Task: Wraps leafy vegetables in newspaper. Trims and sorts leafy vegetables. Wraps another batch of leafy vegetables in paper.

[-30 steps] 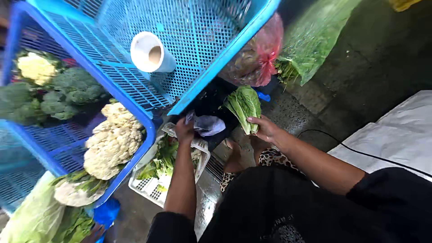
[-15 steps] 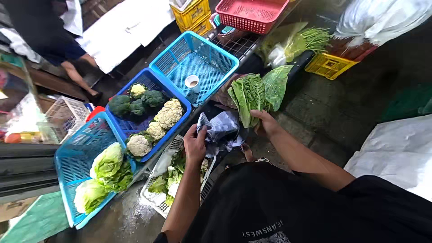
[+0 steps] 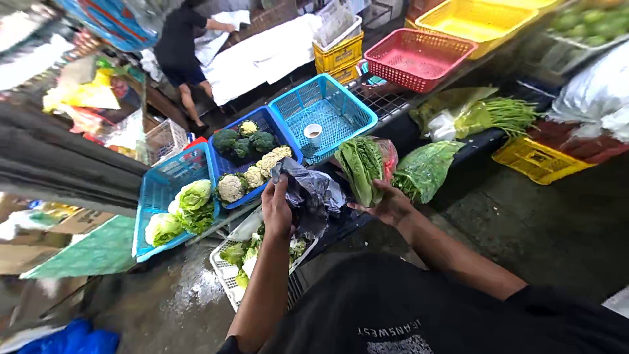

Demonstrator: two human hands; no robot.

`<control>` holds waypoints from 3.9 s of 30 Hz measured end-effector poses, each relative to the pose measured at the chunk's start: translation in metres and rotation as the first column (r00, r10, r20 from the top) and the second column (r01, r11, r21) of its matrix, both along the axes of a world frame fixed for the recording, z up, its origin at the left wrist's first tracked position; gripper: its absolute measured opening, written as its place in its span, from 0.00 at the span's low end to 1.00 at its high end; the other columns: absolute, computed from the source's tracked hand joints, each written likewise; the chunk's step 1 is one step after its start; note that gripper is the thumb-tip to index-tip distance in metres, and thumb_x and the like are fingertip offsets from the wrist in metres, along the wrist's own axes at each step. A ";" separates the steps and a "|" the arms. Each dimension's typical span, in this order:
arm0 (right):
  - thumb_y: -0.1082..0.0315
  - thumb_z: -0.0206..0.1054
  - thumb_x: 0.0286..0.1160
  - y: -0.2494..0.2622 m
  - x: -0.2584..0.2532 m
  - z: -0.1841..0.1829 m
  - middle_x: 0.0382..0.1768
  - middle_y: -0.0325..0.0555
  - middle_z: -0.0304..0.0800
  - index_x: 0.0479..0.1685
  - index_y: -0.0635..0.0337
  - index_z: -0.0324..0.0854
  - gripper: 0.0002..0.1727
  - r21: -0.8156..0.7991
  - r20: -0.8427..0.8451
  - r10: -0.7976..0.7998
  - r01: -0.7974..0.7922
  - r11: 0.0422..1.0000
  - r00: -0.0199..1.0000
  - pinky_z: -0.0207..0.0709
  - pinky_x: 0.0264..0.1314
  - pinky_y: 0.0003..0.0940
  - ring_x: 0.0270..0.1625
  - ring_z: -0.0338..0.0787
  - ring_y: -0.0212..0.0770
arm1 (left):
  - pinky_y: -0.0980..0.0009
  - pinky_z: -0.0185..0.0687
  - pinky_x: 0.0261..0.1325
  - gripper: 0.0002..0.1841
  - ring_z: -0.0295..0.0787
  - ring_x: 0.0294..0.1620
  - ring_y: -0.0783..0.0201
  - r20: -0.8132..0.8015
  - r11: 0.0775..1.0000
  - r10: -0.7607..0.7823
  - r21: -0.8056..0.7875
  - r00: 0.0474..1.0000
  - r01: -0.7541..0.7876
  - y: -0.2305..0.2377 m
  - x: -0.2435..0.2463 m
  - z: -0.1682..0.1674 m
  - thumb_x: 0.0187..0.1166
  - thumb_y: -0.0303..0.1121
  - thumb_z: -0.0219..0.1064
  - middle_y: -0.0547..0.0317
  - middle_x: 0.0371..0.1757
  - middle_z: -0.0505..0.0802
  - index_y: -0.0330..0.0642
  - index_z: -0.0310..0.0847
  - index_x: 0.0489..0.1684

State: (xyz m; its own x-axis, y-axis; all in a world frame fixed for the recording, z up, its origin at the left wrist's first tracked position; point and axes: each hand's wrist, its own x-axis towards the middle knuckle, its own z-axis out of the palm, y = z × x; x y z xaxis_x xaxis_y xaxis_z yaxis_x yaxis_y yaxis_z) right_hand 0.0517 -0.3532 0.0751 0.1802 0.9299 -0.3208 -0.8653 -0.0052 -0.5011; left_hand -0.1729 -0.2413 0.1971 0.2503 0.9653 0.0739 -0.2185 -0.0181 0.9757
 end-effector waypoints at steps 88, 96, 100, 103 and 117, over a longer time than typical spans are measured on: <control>0.46 0.75 0.66 0.008 -0.039 0.077 0.44 0.34 0.95 0.59 0.54 0.78 0.28 0.112 0.487 0.642 -0.771 0.627 0.593 0.89 0.59 0.31 0.49 0.94 0.29 | 0.62 0.91 0.59 0.52 0.94 0.52 0.65 0.259 0.954 0.265 -0.209 0.929 -0.214 -0.119 0.003 -0.055 0.54 0.76 0.75 0.57 0.48 0.95 0.39 0.72 0.67; 0.43 0.76 0.62 0.048 -0.072 0.049 0.38 0.33 0.98 0.38 0.40 0.90 0.15 0.308 0.303 0.710 -0.770 0.558 0.636 0.91 0.49 0.27 0.42 0.95 0.26 | 0.68 0.91 0.58 0.37 0.94 0.48 0.72 0.292 0.988 0.076 0.104 0.953 -0.111 -0.097 -0.035 -0.050 0.56 0.56 0.87 0.65 0.45 0.96 0.44 0.79 0.60; 0.42 0.74 0.64 0.060 -0.095 0.049 0.41 0.37 0.97 0.45 0.45 0.87 0.20 0.185 0.299 0.774 -0.829 0.527 0.558 0.91 0.51 0.32 0.45 0.95 0.31 | 0.60 0.94 0.55 0.46 0.95 0.46 0.62 0.295 0.975 0.196 0.040 0.935 -0.217 -0.078 -0.050 -0.039 0.48 0.49 0.92 0.52 0.44 0.94 0.34 0.71 0.65; 0.48 0.54 0.84 0.055 -0.121 0.062 0.46 0.43 0.94 0.61 0.52 0.79 0.21 -0.054 0.344 0.722 -0.755 0.654 0.601 0.90 0.55 0.37 0.49 0.94 0.36 | 0.58 0.93 0.56 0.45 0.94 0.48 0.59 0.273 0.959 0.258 0.048 0.927 -0.281 -0.061 -0.069 -0.029 0.50 0.41 0.91 0.50 0.48 0.93 0.35 0.69 0.69; 0.46 0.85 0.57 0.033 -0.166 0.087 0.69 0.49 0.82 0.84 0.64 0.58 0.56 0.260 0.853 -0.026 -0.383 0.886 0.521 0.83 0.74 0.37 0.69 0.86 0.37 | 0.60 0.77 0.79 0.57 0.72 0.82 0.61 -0.124 0.972 0.085 0.230 0.989 -0.055 -0.038 -0.085 0.008 0.69 0.65 0.73 0.49 0.89 0.66 0.47 0.44 0.95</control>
